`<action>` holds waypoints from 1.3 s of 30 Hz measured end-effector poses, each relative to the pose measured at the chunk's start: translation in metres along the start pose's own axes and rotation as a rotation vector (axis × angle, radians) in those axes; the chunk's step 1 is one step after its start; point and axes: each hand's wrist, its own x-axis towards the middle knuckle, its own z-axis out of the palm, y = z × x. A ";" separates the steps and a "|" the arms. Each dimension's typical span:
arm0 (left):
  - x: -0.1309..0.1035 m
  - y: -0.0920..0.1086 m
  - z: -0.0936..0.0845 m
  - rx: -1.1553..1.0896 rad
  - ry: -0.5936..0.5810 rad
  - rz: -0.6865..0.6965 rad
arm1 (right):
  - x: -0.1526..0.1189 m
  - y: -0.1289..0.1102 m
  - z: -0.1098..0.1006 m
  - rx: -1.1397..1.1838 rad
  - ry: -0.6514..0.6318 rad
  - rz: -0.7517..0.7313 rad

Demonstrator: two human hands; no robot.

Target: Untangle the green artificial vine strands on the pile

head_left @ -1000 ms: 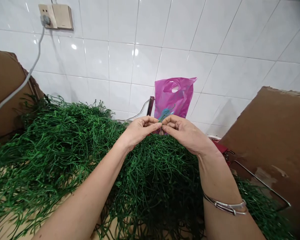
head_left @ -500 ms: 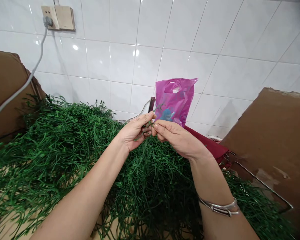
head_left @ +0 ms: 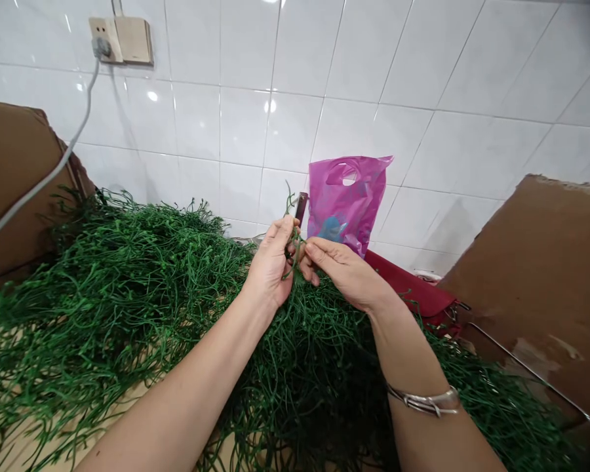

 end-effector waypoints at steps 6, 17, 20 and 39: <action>0.002 0.003 -0.005 0.189 -0.101 0.134 | -0.011 -0.026 -0.017 -0.414 0.231 -0.033; 0.000 0.002 -0.005 0.243 -0.161 0.135 | -0.004 -0.019 -0.001 -0.296 0.233 -0.067; 0.000 0.002 -0.003 0.202 -0.170 0.100 | -0.001 -0.014 0.003 -0.271 0.261 -0.040; -0.018 0.023 0.012 -0.289 -0.292 -0.245 | -0.010 -0.012 0.001 0.337 0.142 -0.200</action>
